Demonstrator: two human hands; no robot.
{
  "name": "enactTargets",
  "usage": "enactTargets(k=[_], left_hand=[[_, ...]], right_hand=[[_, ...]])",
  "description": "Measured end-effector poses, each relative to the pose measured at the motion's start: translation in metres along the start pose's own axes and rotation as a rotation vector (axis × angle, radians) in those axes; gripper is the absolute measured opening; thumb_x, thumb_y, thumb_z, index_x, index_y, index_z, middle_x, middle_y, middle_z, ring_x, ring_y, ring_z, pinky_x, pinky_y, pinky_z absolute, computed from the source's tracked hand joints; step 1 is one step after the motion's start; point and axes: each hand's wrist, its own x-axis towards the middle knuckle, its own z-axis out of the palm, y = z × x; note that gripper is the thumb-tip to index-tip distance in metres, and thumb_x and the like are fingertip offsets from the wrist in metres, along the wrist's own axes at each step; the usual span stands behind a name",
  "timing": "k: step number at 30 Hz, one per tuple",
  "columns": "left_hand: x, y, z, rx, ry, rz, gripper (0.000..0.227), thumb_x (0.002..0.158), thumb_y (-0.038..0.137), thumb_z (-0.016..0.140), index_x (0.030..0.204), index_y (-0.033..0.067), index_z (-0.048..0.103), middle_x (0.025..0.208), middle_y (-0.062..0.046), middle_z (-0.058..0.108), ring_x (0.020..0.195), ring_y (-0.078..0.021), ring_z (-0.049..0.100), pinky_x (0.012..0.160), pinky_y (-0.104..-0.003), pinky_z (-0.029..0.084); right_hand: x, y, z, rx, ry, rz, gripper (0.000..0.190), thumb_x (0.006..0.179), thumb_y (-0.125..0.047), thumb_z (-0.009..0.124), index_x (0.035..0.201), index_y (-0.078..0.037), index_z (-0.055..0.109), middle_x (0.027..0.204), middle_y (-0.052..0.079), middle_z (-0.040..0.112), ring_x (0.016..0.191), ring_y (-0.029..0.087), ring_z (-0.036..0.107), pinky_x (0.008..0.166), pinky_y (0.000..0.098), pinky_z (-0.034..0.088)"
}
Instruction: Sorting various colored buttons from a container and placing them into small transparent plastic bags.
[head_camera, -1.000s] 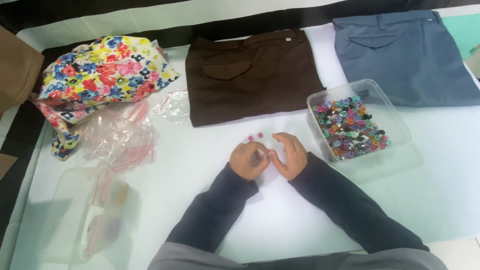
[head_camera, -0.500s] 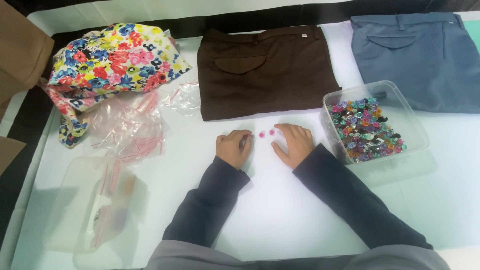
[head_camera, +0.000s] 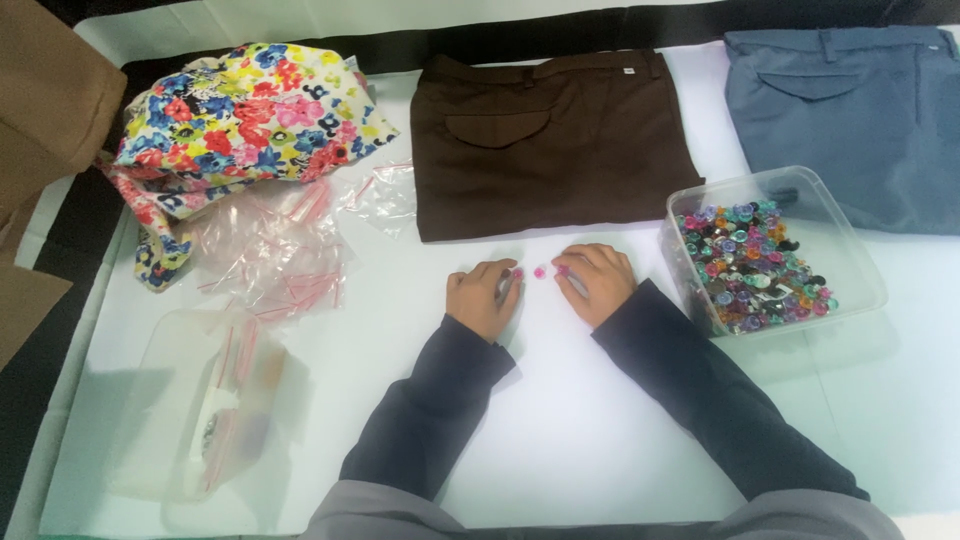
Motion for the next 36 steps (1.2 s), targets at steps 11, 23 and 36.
enactTargets(k=[11,23,36], left_hand=[[0.000,0.002,0.000,-0.017,-0.025,-0.026,0.030,0.102,0.035,0.055,0.125,0.0196,0.067,0.108,-0.001,0.074,0.083,-0.0136,0.071,0.097,-0.035,0.039],[-0.002,0.001,0.001,-0.047,-0.010,-0.006,0.033,0.101,0.033,0.054,0.129,0.0178,0.061,0.107,-0.002,0.072,0.084,-0.0157,0.071,0.099,-0.038,0.039],[-0.004,0.000,0.000,-0.079,0.053,0.027,0.039,0.097,0.031,0.055,0.133,0.0142,0.056,0.120,-0.008,0.065,0.094,-0.0223,0.071,0.096,-0.039,0.043]], right_hand=[[-0.003,-0.001,-0.001,0.049,0.050,0.054,0.016,0.098,-0.033,0.067,0.111,-0.026,0.070,0.118,-0.006,0.064,0.122,0.018,0.056,0.101,0.0371,0.042],[-0.002,-0.012,-0.013,0.040,0.041,0.070,0.018,0.097,-0.032,0.067,0.113,-0.024,0.071,0.117,-0.004,0.065,0.122,0.020,0.056,0.101,0.0384,0.042],[-0.005,-0.008,-0.010,0.042,0.068,0.052,0.039,0.098,-0.036,0.065,0.131,-0.017,0.065,0.119,0.005,0.064,0.124,0.024,0.056,0.103,0.0391,0.042]])
